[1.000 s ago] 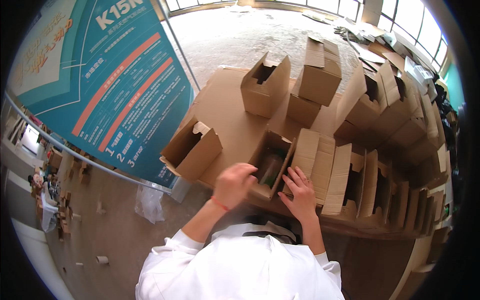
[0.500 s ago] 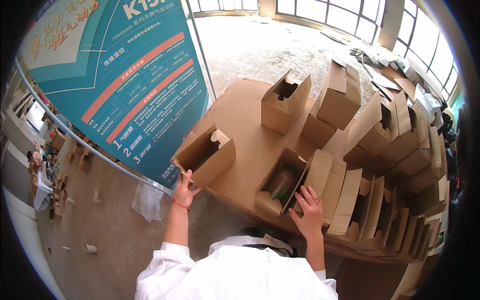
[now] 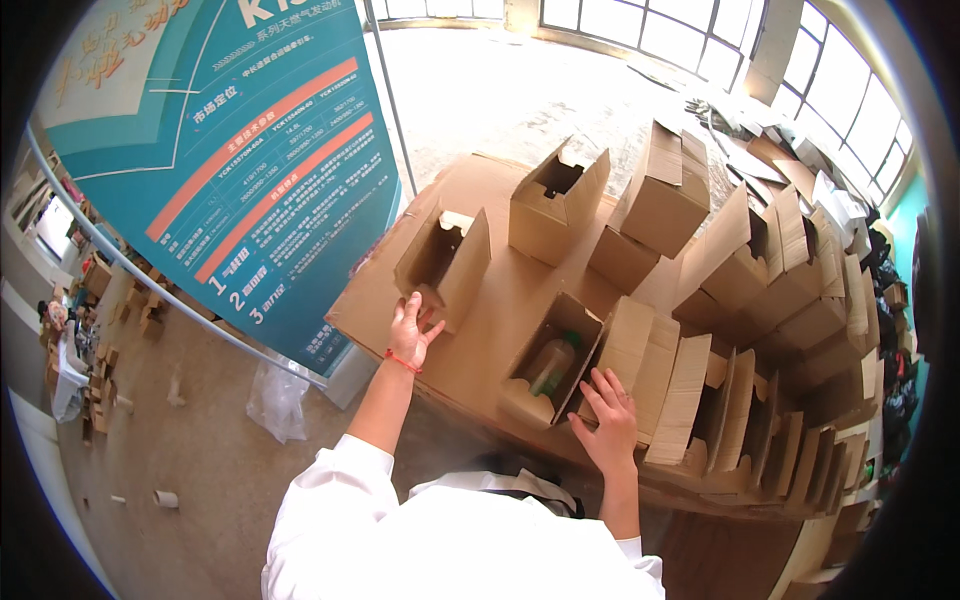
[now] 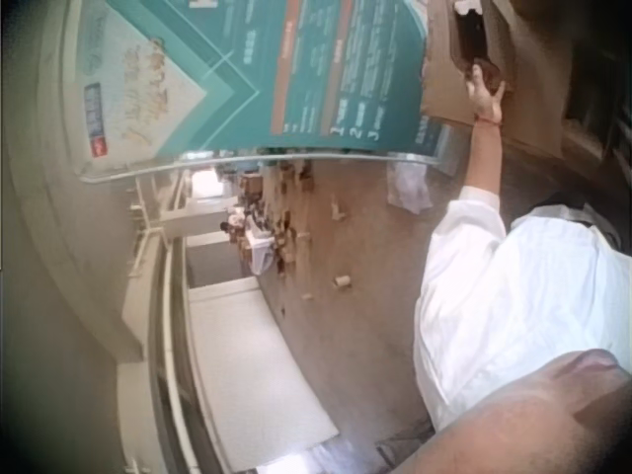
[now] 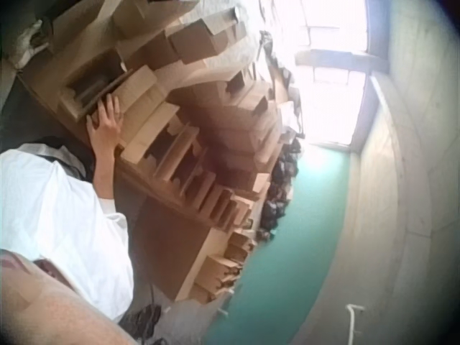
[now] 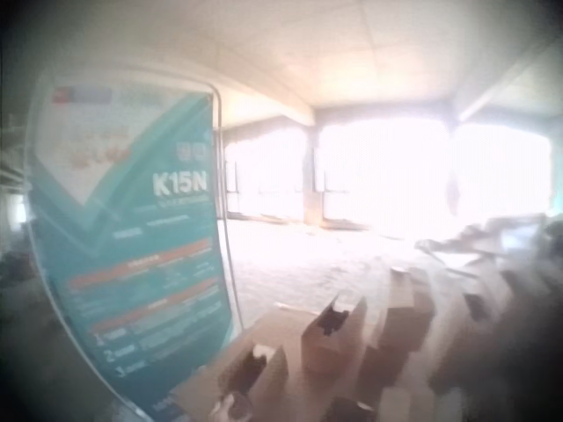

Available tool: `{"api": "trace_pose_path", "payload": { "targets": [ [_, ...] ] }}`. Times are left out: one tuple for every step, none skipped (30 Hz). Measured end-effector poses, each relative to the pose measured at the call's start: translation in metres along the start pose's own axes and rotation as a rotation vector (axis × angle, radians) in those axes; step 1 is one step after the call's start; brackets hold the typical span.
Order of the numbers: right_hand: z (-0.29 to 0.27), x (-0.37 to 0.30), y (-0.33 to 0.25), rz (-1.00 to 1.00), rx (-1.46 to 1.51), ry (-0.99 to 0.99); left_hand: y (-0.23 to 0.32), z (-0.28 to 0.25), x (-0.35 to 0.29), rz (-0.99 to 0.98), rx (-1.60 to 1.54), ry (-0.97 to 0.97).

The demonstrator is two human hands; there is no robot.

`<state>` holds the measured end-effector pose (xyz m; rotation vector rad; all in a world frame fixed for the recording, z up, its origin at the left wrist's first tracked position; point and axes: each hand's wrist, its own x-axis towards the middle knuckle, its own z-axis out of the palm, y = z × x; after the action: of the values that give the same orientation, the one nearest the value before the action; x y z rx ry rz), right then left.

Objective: The person places bottles into cardboard packaging. The person picks up individual plastic bottles and inserts them into the slots of cardboard inserts arranged on a table.

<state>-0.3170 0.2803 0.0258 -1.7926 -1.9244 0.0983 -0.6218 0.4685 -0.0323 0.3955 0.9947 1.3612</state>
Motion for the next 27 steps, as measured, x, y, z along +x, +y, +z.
{"api": "trace_pose_path", "payload": {
  "targets": [
    [0.001, 0.000, 0.000, 0.000, 0.001, 0.000, 0.000, 0.006, -0.010, 0.016, 0.071, -0.020],
    [0.002, -0.001, 0.001, 0.000, 0.002, 0.001, -0.002, 0.011, -0.016, 0.031, 0.142, -0.042],
    [0.002, -0.001, 0.001, 0.001, 0.003, 0.002, -0.002, 0.014, -0.022, 0.047, 0.213, -0.065],
    [0.002, -0.001, 0.001, 0.007, 0.008, -0.004, 0.000, 0.014, -0.027, 0.075, 0.322, -0.086],
    [0.002, -0.001, 0.002, 0.013, 0.013, -0.009, -0.002, 0.012, -0.023, 0.155, 0.366, -0.048],
    [0.001, 0.000, 0.001, 0.015, 0.022, -0.019, 0.000, 0.006, -0.017, 0.237, 0.410, -0.001],
    [0.000, 0.000, -0.001, 0.020, 0.021, -0.023, 0.001, 0.003, -0.012, 0.313, 0.458, 0.039],
    [-0.002, 0.001, -0.002, 0.025, 0.020, -0.026, 0.002, 0.002, -0.007, 0.347, 0.497, 0.067],
    [-0.003, 0.002, -0.003, 0.029, 0.018, -0.029, 0.005, 0.002, 0.000, 0.382, 0.534, 0.095],
    [-0.002, 0.003, -0.002, 0.025, 0.017, -0.025, 0.011, 0.005, 0.010, 0.425, 0.567, 0.120],
    [-0.002, 0.000, 0.000, 0.032, 0.014, -0.025, 0.013, 0.001, 0.026, 0.472, 0.701, 0.069],
    [-0.002, 0.000, 0.001, 0.029, 0.013, -0.022, 0.017, -0.007, 0.049, 0.526, 0.830, 0.023],
    [-0.002, 0.000, 0.001, 0.027, 0.015, -0.019, 0.015, -0.014, 0.068, 0.591, 0.927, 0.069],
    [0.000, -0.001, 0.001, 0.028, 0.019, -0.015, 0.015, -0.022, 0.085, 0.656, 1.026, 0.127],
    [0.001, -0.001, 0.000, 0.018, 0.024, -0.016, 0.017, -0.034, 0.102, 0.719, 1.120, 0.202],
    [0.000, 0.000, 0.001, 0.006, 0.024, -0.013, 0.021, -0.049, 0.119, 0.666, 1.086, 0.223],
    [0.000, 0.001, 0.003, 0.002, 0.027, -0.009, 0.026, -0.057, 0.129, 0.613, 1.054, 0.240],
    [0.000, -0.001, 0.004, 0.010, 0.030, -0.004, 0.032, -0.053, 0.128, 0.661, 1.098, 0.227],
    [0.002, -0.003, 0.005, 0.014, 0.040, -0.001, 0.042, -0.052, 0.122, 0.711, 1.147, 0.221],
    [0.003, -0.003, 0.005, 0.018, 0.042, 0.005, 0.050, -0.052, 0.116, 0.761, 1.196, 0.218],
    [0.001, -0.001, 0.006, 0.006, 0.041, 0.010, 0.053, -0.056, 0.112, 0.795, 1.175, 0.191],
    [0.001, 0.001, 0.006, -0.006, 0.040, 0.014, 0.056, -0.060, 0.107, 0.829, 1.155, 0.165],
    [0.002, 0.000, 0.005, -0.012, 0.029, 0.021, 0.059, -0.065, 0.104, 0.863, 1.135, 0.140],
    [0.002, -0.001, 0.005, -0.028, 0.020, 0.025, 0.057, -0.072, 0.103, 0.847, 1.121, 0.123],
    [0.004, -0.001, 0.002, -0.043, 0.015, 0.034, 0.054, -0.078, 0.105, 0.852, 1.074, 0.101],
    [0.005, 0.000, 0.000, -0.054, 0.026, 0.030, 0.053, -0.088, 0.105, 0.738, 1.051, 0.037],
    [0.005, -0.001, 0.001, -0.041, 0.028, 0.031, 0.046, -0.078, 0.101, 0.667, 1.036, 0.009]
  ]
}}
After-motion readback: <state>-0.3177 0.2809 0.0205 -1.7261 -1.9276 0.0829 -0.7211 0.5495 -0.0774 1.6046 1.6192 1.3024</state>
